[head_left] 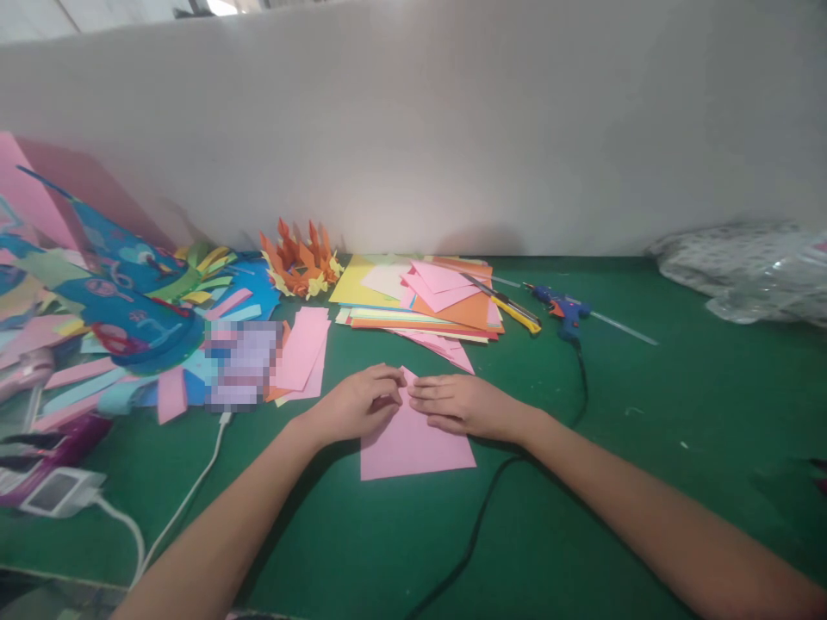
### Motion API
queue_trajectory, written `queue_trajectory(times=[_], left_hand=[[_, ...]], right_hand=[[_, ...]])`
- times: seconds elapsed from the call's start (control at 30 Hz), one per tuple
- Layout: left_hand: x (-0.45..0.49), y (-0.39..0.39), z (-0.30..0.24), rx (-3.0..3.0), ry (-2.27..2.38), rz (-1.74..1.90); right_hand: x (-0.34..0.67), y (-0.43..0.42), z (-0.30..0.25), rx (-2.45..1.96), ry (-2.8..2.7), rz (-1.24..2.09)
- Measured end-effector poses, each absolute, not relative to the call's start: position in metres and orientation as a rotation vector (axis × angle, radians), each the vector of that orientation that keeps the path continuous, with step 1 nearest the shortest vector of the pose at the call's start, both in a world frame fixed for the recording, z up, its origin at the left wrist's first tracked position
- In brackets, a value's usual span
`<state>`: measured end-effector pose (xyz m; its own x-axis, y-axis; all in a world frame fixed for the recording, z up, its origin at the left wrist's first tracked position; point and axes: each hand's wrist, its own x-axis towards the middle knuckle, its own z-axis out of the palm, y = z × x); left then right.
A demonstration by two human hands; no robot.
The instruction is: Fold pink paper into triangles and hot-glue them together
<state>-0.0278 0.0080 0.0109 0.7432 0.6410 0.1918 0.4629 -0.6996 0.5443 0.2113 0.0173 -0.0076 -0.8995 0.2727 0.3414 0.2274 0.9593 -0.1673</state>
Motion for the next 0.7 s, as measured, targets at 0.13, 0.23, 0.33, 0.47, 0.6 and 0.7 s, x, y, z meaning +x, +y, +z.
queue_trajectory(times=[0.13,0.23,0.33,0.47,0.6,0.7], left_hand=[[-0.0275,0.008,0.012,2.48,0.825,0.51],[-0.0277,0.0075,0.0127,2.492,0.825,0.498],[-0.028,0.0069,0.0136,2.508,0.838,0.476],[-0.0283,0.0068,0.0135,2.529,0.83,0.473],[-0.0289,0.0072,0.011,2.528,0.834,0.454],[-0.029,0.0066,0.0098,2.511,0.864,0.45]], right_hand=[[0.2112,0.0156,-0.0083,-0.394,-2.762,0.171],[0.2111,0.0148,-0.0079,-0.405,-2.755,0.184],[0.211,0.0148,-0.0068,-0.416,-2.748,0.203],[0.2109,0.0155,-0.0057,-0.399,-2.746,0.227],[0.2109,0.0162,-0.0049,-0.376,-2.739,0.243],[0.2111,0.016,-0.0043,-0.382,-2.731,0.242]])
